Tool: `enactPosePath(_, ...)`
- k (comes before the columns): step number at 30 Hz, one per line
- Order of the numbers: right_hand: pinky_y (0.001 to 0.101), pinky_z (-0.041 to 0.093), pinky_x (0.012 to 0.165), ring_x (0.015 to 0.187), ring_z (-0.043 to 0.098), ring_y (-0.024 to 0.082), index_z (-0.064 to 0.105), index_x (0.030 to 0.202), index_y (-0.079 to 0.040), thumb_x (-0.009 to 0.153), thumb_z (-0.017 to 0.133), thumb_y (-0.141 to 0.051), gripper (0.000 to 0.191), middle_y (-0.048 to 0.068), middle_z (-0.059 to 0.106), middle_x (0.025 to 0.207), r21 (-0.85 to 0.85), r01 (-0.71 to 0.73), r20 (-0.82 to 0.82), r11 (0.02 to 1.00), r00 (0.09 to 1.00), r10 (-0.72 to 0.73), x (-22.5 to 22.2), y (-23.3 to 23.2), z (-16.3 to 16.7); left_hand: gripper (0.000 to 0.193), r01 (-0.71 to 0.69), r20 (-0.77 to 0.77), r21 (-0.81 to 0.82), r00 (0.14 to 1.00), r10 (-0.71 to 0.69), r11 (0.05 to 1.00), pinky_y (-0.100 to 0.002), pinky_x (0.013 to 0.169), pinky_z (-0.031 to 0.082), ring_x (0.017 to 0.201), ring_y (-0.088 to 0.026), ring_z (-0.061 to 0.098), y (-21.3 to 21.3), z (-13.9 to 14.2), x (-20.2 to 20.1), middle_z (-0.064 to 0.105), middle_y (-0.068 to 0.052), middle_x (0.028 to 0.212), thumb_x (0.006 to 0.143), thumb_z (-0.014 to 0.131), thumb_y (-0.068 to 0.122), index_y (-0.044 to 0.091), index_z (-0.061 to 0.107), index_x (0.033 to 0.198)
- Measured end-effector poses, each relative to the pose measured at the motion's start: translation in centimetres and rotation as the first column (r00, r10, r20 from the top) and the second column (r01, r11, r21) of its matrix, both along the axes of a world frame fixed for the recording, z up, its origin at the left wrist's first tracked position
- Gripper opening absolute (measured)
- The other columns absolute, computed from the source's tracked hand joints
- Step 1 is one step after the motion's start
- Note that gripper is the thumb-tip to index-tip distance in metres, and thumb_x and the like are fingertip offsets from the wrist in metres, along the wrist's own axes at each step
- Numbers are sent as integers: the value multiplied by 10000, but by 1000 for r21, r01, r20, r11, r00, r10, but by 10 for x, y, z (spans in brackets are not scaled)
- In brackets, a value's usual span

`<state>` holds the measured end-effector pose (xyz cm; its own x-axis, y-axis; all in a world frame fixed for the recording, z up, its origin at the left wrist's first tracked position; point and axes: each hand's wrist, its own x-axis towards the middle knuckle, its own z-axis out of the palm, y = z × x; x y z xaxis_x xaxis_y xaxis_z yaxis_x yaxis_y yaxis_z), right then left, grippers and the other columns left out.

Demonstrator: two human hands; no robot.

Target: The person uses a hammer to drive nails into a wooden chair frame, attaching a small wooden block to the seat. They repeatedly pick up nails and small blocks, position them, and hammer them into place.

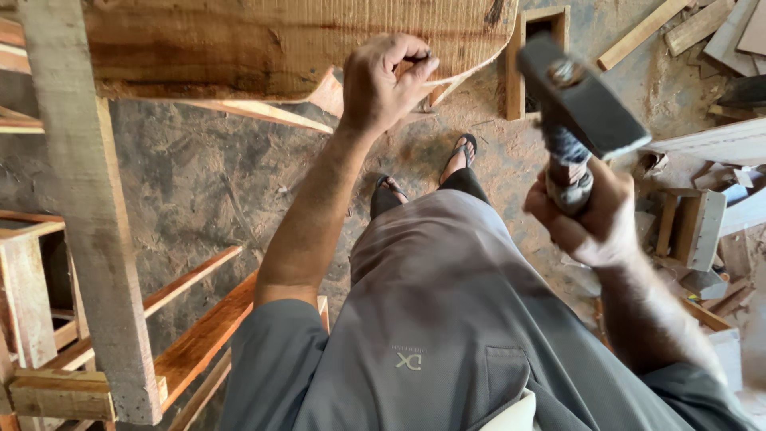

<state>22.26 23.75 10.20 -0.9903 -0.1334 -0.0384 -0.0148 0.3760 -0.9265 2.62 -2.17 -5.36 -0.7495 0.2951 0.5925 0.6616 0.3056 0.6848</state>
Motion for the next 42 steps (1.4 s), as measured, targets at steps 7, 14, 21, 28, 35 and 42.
enactPosePath(7,286,448,427,538,520,106,554,933,-46,1033,492,-374,348,0,566,695,-73,12,407,997,913,19,-40,-27,32,133,-25,21,-26,999,25,999,-294,673,594,728,-113,726,-3,15,3,771,-10,828,919,858,169,124,736,898)
enactPosePath(14,307,423,432,518,489,129,555,882,-37,1032,452,-485,484,47,543,687,-125,56,412,991,911,1,-61,-48,44,134,-48,-52,-25,998,47,999,-296,656,570,708,-109,705,-2,17,6,762,19,807,905,852,207,154,730,892)
enactPosePath(21,295,474,481,539,541,124,576,891,-57,1004,444,-443,423,37,570,685,-250,83,339,965,941,6,-58,-39,34,136,-32,-20,-52,999,31,998,-293,606,549,662,-108,684,-3,15,2,747,17,745,903,863,181,147,743,848)
enactPosePath(28,333,471,479,541,535,160,574,881,-28,978,473,-374,373,70,571,679,-22,137,637,990,765,-92,-59,-33,12,119,-45,15,-46,999,46,998,-281,617,566,696,-107,693,-2,11,4,749,7,781,918,844,191,151,743,870)
enactPosePath(35,323,420,467,516,493,147,559,846,-15,1045,438,-382,434,57,540,647,-88,119,554,989,831,-50,-56,-27,-4,419,14,273,355,955,-118,935,-307,628,450,733,-138,522,-16,8,-7,576,-17,827,1070,466,510,125,603,973)
enactPosePath(42,324,414,468,515,490,151,557,828,-21,1048,442,-390,445,59,536,640,-236,97,186,967,981,-53,-46,-15,76,518,4,255,408,960,-118,913,-342,574,386,691,-144,481,-20,29,-2,518,-57,843,1095,320,536,71,546,1139)
